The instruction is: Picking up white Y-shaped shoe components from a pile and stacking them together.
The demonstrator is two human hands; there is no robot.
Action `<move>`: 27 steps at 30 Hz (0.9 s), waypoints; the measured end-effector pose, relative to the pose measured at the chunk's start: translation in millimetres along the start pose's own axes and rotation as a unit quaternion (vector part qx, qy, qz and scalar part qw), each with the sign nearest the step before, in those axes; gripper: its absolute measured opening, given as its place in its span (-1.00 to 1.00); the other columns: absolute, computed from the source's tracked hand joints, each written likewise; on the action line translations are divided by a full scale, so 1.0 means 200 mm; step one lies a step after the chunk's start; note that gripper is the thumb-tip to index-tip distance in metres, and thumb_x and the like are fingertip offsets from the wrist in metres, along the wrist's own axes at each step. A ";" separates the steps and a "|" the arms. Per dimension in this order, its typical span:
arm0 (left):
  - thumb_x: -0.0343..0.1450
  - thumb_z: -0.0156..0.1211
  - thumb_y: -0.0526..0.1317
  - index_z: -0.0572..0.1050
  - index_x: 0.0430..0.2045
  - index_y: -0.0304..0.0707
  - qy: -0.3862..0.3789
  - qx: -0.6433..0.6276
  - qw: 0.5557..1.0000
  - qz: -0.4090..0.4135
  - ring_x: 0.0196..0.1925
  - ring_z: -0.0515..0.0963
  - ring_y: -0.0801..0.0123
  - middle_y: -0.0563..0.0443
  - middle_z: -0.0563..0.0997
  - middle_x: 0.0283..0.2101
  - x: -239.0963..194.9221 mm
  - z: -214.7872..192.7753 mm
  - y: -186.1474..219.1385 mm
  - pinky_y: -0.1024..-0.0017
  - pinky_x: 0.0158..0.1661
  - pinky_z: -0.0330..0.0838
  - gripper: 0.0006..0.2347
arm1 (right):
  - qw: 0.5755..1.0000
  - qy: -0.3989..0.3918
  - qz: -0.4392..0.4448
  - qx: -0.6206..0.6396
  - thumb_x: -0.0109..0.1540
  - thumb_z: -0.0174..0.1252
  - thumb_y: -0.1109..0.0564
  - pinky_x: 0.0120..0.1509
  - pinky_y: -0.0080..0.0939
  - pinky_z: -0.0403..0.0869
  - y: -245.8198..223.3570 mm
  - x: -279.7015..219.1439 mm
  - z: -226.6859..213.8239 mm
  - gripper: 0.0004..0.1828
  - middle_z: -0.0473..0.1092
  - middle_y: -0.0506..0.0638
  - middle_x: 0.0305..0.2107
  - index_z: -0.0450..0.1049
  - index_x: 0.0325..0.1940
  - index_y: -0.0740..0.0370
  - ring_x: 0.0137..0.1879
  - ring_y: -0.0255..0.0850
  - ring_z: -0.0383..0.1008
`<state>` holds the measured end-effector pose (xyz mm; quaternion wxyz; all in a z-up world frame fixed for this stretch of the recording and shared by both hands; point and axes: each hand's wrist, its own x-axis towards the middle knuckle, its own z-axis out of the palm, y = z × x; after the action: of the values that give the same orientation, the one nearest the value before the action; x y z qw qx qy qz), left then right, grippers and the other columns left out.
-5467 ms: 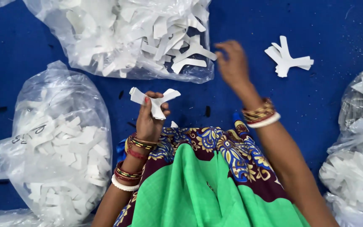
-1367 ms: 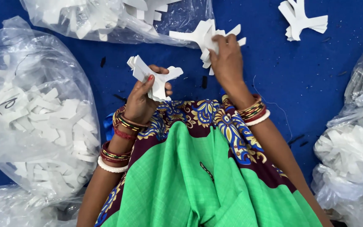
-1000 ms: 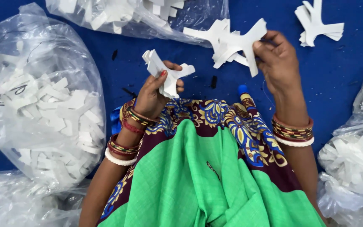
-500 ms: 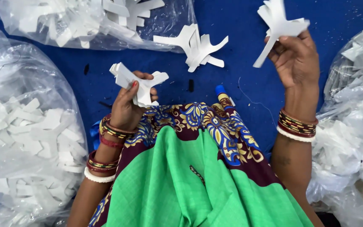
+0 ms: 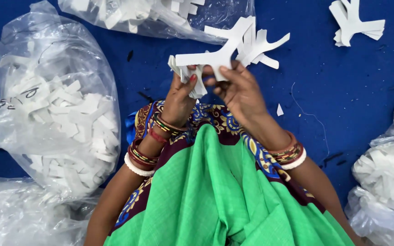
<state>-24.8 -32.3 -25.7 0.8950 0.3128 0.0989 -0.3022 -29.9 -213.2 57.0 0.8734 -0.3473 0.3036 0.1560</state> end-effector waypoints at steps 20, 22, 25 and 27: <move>0.69 -0.09 -0.17 0.30 0.12 -0.16 0.019 0.068 0.997 0.023 0.06 0.56 0.28 -0.03 0.42 0.17 -0.03 0.06 0.22 0.34 0.01 0.55 -0.83 | 0.718 0.193 -0.278 -0.608 0.26 0.29 0.02 -0.29 -0.25 0.43 -0.19 0.11 -0.29 -0.66 0.45 0.09 -0.35 0.48 -0.08 0.35 -0.35 -0.20 0.46; 0.69 -0.09 -0.17 0.30 0.12 -0.15 0.025 0.068 0.997 0.027 0.00 0.56 0.30 -0.01 0.43 0.15 -0.03 0.04 0.21 0.37 -0.02 0.54 -0.84 | 0.587 0.257 -0.424 -0.640 0.20 0.33 0.12 -0.28 -0.18 0.39 -0.24 0.13 -0.43 -0.60 0.39 0.24 -0.29 0.42 -0.03 0.46 -0.33 -0.09 0.41; 0.69 -0.07 -0.20 0.29 0.13 -0.13 0.020 0.055 0.998 0.026 -0.03 0.54 0.36 0.03 0.41 0.12 -0.03 0.04 0.18 0.39 -0.03 0.53 -0.84 | 0.574 0.315 -0.375 -0.656 0.17 0.58 -0.03 -0.21 -0.18 0.40 -0.18 0.26 -0.76 -0.40 0.40 0.21 -0.30 0.37 -0.07 0.43 -0.27 -0.10 0.43; 0.67 -0.06 -0.21 0.29 0.13 -0.13 0.031 0.071 0.997 0.014 -0.04 0.54 0.39 0.03 0.43 0.11 -0.03 0.06 0.17 0.41 -0.06 0.53 -0.83 | 0.740 0.283 -0.166 -0.588 0.26 0.47 0.03 -0.13 -0.23 0.43 -0.12 0.34 -0.90 -0.62 0.49 0.07 -0.33 0.48 -0.11 0.34 -0.25 -0.20 0.46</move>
<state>-8.4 -15.8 3.2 0.8714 0.3859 0.1009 -0.2857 -42.0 -353.3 -77.9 0.3820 -0.8647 0.3223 0.0501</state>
